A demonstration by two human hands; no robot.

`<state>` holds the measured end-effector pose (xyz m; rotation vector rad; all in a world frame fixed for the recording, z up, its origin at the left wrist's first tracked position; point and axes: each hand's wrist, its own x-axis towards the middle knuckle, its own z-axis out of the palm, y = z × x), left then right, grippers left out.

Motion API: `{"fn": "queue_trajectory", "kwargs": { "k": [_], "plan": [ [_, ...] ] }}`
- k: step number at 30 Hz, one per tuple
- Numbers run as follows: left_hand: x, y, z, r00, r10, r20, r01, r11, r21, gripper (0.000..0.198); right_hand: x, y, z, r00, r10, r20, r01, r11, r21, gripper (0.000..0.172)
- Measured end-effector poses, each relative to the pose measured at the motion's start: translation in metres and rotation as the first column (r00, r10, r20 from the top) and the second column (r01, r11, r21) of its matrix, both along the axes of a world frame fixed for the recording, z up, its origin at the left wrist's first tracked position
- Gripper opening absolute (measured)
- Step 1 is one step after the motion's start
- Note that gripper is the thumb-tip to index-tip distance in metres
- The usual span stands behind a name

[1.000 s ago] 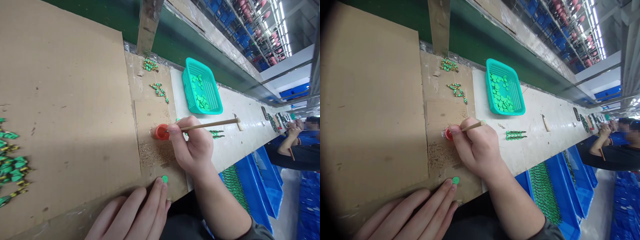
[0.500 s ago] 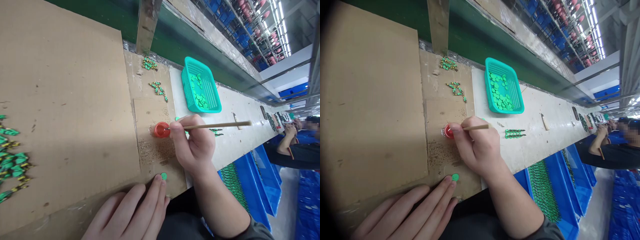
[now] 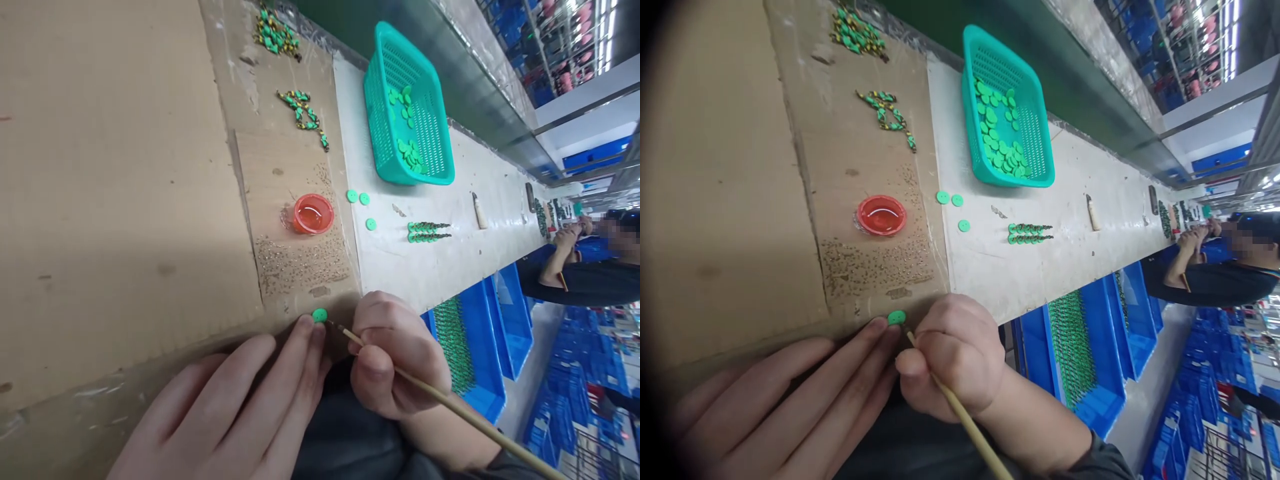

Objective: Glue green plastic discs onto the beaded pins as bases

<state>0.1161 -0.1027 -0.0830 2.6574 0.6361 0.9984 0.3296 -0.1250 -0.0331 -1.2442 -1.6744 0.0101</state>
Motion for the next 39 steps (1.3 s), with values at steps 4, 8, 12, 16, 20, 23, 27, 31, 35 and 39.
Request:
{"fn": "queue_trajectory", "kwargs": {
  "k": [4,8,12,16,20,23,27,31,35,39],
  "plan": [
    [-0.001,-0.001,0.002,1.000,0.003,-0.025,-0.003,1.000,-0.007,0.043,0.003,-0.001,0.000,0.999,0.027,0.034,-0.025,0.998,-0.054,0.011],
    [-0.003,-0.002,0.004,1.000,0.016,-0.024,-0.016,1.000,0.012,0.042,0.002,-0.002,0.001,1.000,0.018,0.025,-0.016,0.996,-0.083,0.013],
    [-0.003,-0.001,0.004,1.000,0.009,-0.023,-0.009,1.000,0.026,0.042,0.000,-0.003,0.001,1.000,-0.008,0.018,0.010,0.994,-0.105,0.013],
    [-0.001,-0.001,0.004,0.999,0.015,-0.028,-0.015,1.000,0.017,0.044,-0.002,-0.003,0.000,0.999,-0.032,0.016,0.034,0.994,-0.105,0.019],
    [0.000,-0.002,0.004,0.999,0.028,-0.033,-0.027,0.999,0.017,0.045,-0.003,-0.002,0.001,0.999,-0.028,0.017,0.030,0.995,-0.100,0.021],
    [-0.001,-0.001,0.004,0.999,0.035,-0.038,-0.035,0.999,0.011,0.044,-0.001,-0.002,0.001,1.000,-0.010,0.000,0.010,0.994,-0.107,0.016],
    [-0.002,-0.002,0.003,1.000,0.020,-0.022,-0.020,1.000,0.004,0.040,0.002,-0.002,0.002,0.999,0.037,-0.001,-0.037,0.992,-0.118,0.013],
    [-0.002,-0.002,0.004,1.000,0.019,-0.015,-0.019,1.000,-0.008,0.040,0.002,-0.002,0.002,1.000,0.010,-0.006,-0.011,0.992,-0.126,0.012],
    [0.002,0.000,0.007,1.000,0.027,-0.003,-0.027,0.999,-0.018,0.038,0.002,-0.005,0.008,0.999,-0.019,-0.041,0.011,0.983,-0.185,0.008],
    [0.005,0.005,0.009,1.000,0.016,0.005,-0.016,1.000,0.009,0.034,0.007,-0.014,0.025,1.000,-0.003,-0.023,-0.005,0.941,-0.338,0.010]
  ]
}}
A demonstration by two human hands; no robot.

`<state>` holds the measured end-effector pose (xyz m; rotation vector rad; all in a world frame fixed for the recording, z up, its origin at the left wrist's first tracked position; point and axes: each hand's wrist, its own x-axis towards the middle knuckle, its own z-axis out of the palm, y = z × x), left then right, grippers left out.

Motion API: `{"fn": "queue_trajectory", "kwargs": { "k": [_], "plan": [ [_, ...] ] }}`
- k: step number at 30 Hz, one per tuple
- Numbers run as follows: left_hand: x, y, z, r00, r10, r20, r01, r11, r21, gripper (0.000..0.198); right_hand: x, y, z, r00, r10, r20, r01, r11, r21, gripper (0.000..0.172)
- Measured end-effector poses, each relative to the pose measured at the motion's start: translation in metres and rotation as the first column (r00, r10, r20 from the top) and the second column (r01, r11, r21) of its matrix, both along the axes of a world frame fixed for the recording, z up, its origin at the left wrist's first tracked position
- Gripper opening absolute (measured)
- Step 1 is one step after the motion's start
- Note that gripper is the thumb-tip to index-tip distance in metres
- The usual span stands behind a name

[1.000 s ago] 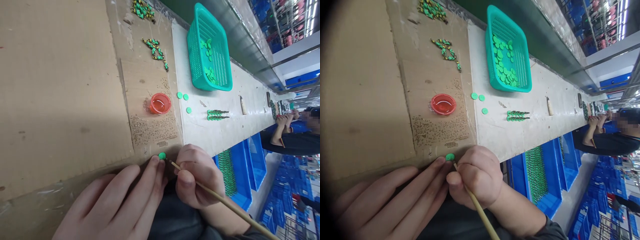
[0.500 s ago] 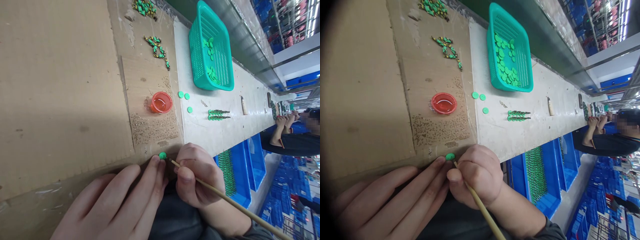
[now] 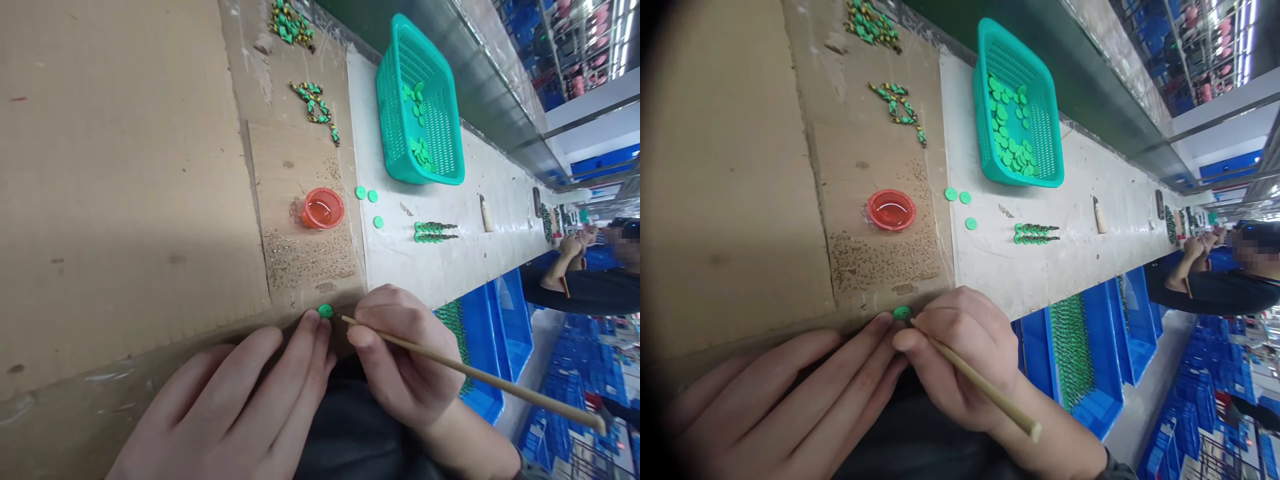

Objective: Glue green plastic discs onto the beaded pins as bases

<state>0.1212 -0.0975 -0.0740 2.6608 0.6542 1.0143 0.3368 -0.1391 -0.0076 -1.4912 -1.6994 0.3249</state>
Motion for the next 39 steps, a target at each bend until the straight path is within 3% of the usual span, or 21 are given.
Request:
{"fn": "queue_trajectory", "kwargs": {
  "k": [4,11,17,21,24,28,39],
  "plan": [
    [0.004,0.005,0.002,1.000,0.002,0.021,-0.002,1.000,0.016,0.028,0.007,-0.010,0.013,0.996,0.039,0.074,-0.029,0.990,-0.139,0.024],
    [0.007,0.004,0.004,0.999,0.032,0.021,-0.032,0.999,-0.003,0.035,0.007,-0.009,0.012,0.999,-0.041,-0.003,0.039,0.981,-0.189,0.022],
    [0.004,0.005,0.003,0.999,0.028,0.044,-0.030,0.998,0.048,0.030,0.012,0.010,0.027,0.996,-0.041,-0.074,0.036,0.997,-0.063,0.020],
    [0.005,0.005,-0.005,0.997,0.047,0.069,-0.050,0.997,0.052,0.025,0.020,0.050,0.022,0.999,-0.021,-0.050,0.027,0.993,0.111,0.009],
    [0.008,0.005,-0.008,0.994,0.053,0.094,-0.057,0.997,0.047,0.021,0.021,0.079,0.014,0.999,-0.049,0.008,0.047,0.984,0.174,0.014],
    [0.009,0.005,-0.008,0.994,0.053,0.098,-0.058,0.997,0.046,0.020,0.019,0.098,0.007,0.990,-0.070,0.122,0.049,0.984,0.170,0.020],
    [0.009,0.004,-0.011,0.993,0.042,0.112,-0.046,0.998,0.030,0.020,0.017,0.099,0.006,0.981,-0.092,0.173,0.070,0.990,0.125,0.024]
  ]
}}
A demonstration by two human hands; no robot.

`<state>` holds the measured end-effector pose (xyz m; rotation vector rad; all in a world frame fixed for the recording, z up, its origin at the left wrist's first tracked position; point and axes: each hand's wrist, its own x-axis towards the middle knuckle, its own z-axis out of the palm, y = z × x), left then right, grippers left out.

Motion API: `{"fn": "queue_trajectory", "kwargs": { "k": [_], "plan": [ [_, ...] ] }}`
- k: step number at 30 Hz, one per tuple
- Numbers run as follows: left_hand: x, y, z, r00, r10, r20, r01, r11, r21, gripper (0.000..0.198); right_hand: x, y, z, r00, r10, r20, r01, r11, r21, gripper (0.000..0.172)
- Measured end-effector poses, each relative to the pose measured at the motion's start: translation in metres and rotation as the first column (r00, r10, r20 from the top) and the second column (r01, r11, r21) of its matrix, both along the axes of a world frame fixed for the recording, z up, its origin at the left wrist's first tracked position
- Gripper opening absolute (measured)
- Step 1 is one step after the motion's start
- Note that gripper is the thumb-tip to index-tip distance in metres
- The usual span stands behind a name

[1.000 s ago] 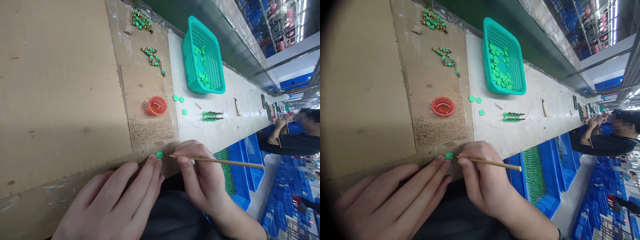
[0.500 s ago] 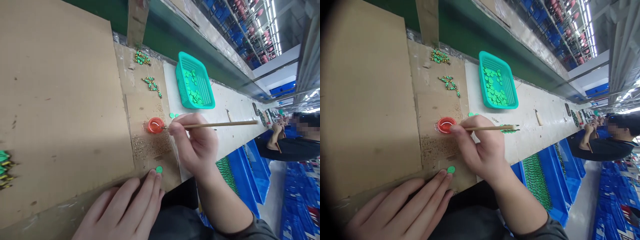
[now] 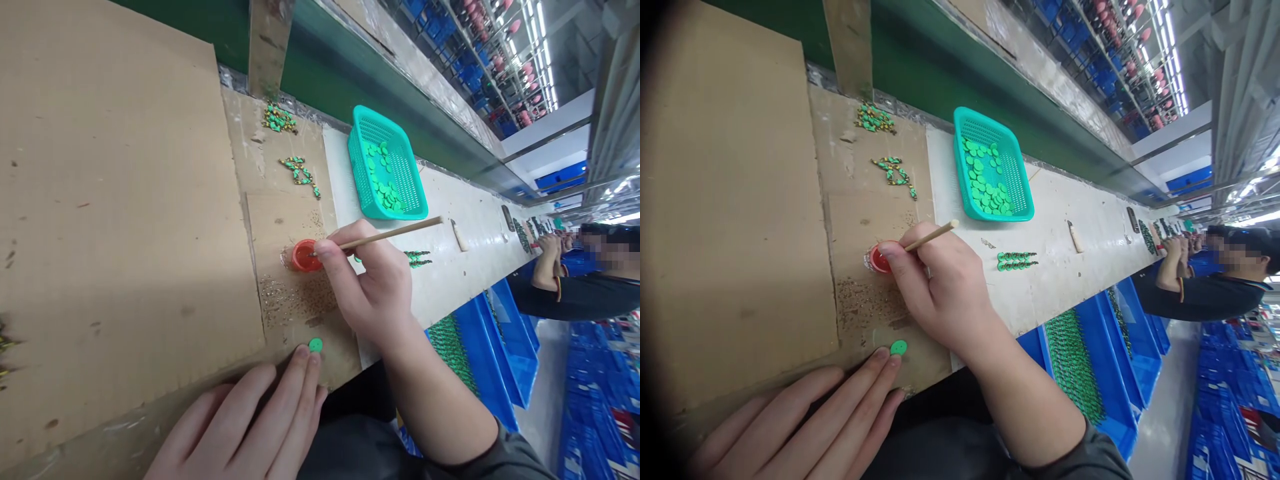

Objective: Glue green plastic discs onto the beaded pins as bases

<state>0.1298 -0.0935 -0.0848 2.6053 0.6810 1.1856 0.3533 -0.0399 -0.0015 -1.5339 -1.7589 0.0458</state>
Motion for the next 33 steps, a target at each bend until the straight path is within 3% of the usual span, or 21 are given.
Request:
{"fn": "queue_trajectory", "kwargs": {
  "k": [8,12,18,22,28,33],
  "plan": [
    [-0.001,0.002,0.002,1.000,0.011,-0.012,-0.011,1.000,0.002,0.021,-0.001,-0.005,0.005,0.998,0.023,-0.062,-0.020,0.999,0.043,0.020],
    [-0.003,0.001,0.004,0.999,0.004,-0.038,-0.004,1.000,0.006,0.026,-0.005,-0.040,0.004,0.993,0.046,-0.111,-0.031,0.991,0.133,0.008],
    [-0.006,0.000,0.004,0.998,-0.018,-0.062,0.017,1.000,-0.019,0.029,-0.014,-0.089,-0.019,0.986,0.047,-0.161,-0.024,0.990,0.139,0.011],
    [-0.005,0.003,0.008,0.997,-0.013,-0.073,0.012,1.000,-0.022,0.029,-0.015,-0.089,-0.028,0.979,0.029,-0.201,-0.008,0.995,0.102,0.011],
    [-0.004,0.003,0.009,0.998,-0.010,-0.063,0.010,1.000,-0.005,0.024,-0.015,-0.081,-0.027,0.982,0.049,-0.181,-0.044,0.999,0.032,0.010],
    [-0.005,0.002,0.009,0.997,-0.022,-0.069,0.022,1.000,-0.013,0.025,-0.014,-0.083,-0.028,0.978,0.070,-0.194,-0.060,0.997,0.056,0.011]
  ]
}}
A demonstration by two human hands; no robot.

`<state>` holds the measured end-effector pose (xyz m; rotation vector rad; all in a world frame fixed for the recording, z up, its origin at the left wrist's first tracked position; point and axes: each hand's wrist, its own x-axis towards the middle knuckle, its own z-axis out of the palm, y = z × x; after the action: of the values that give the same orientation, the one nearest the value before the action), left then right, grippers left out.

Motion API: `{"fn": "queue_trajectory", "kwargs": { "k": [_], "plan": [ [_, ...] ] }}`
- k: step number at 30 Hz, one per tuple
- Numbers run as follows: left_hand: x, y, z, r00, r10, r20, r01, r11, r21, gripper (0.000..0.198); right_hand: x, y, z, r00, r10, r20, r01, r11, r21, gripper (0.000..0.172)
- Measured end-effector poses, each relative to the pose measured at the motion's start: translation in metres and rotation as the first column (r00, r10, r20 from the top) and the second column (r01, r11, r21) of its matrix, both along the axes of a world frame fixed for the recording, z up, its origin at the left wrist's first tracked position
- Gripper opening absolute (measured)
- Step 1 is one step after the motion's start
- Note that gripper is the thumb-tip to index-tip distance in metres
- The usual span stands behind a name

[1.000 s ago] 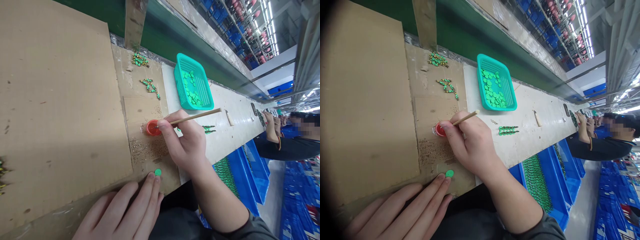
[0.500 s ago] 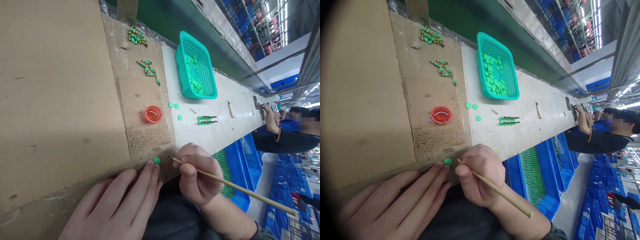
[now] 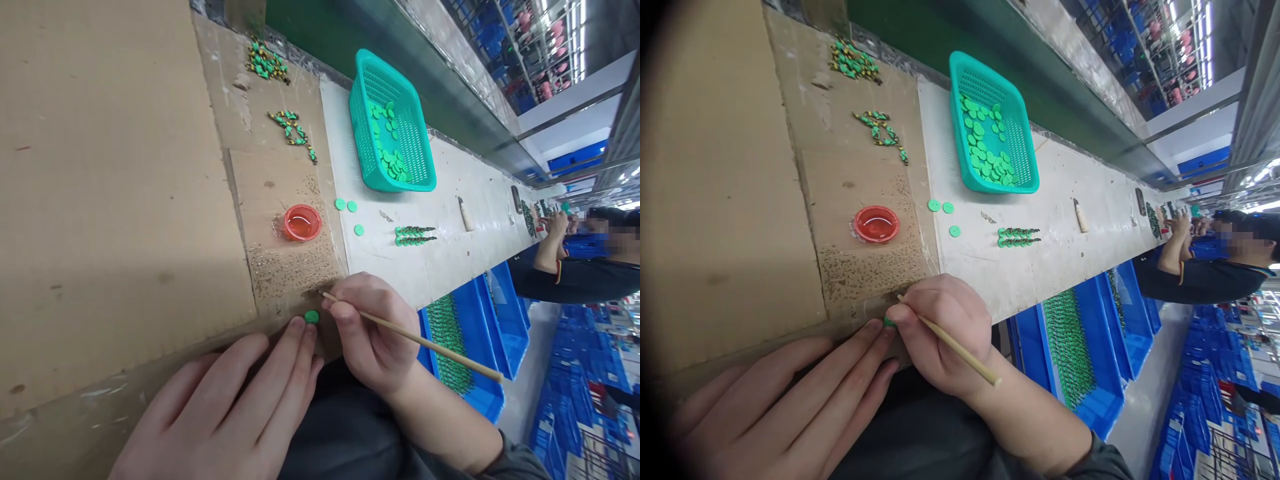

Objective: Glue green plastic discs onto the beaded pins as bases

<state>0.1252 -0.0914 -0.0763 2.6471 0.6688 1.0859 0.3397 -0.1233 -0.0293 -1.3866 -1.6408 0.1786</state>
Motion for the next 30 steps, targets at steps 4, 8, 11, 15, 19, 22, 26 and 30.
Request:
{"fn": "queue_trajectory", "kwargs": {
  "k": [4,8,11,15,19,22,26,30],
  "plan": [
    [-0.001,0.001,0.000,1.000,-0.022,0.003,0.022,1.000,0.001,0.029,-0.001,-0.004,-0.001,0.999,-0.032,-0.033,0.034,0.998,0.052,0.013],
    [-0.002,-0.002,-0.001,0.999,-0.025,-0.030,0.025,1.000,-0.004,0.033,-0.003,-0.008,-0.001,0.999,-0.029,-0.041,0.030,0.999,0.041,0.012],
    [-0.004,-0.004,-0.003,0.999,-0.027,-0.038,0.027,1.000,-0.012,0.036,-0.004,-0.011,-0.002,0.999,0.008,-0.048,-0.005,0.998,0.066,0.011],
    [-0.008,-0.006,-0.005,0.996,-0.046,-0.075,0.046,0.999,-0.008,0.042,-0.004,-0.013,-0.004,0.997,0.055,-0.048,-0.052,0.997,0.052,0.009],
    [-0.013,-0.008,-0.007,0.992,-0.073,-0.099,0.072,0.997,-0.013,0.044,-0.004,-0.014,-0.005,0.997,0.049,-0.052,-0.046,0.998,0.042,0.007],
    [-0.015,-0.010,-0.008,0.991,-0.083,-0.105,0.081,0.997,-0.019,0.046,-0.005,-0.014,-0.005,0.998,0.035,-0.058,-0.033,0.999,0.032,0.008],
    [-0.016,-0.011,-0.008,0.989,-0.080,-0.122,0.077,0.997,-0.026,0.046,-0.006,-0.014,-0.003,0.998,0.049,-0.027,-0.049,0.999,0.008,0.010],
    [-0.016,-0.011,-0.009,0.990,-0.074,-0.124,0.070,0.997,-0.036,0.046,-0.005,-0.013,0.002,0.999,0.041,0.005,-0.041,0.999,-0.019,0.015]
  ]
}}
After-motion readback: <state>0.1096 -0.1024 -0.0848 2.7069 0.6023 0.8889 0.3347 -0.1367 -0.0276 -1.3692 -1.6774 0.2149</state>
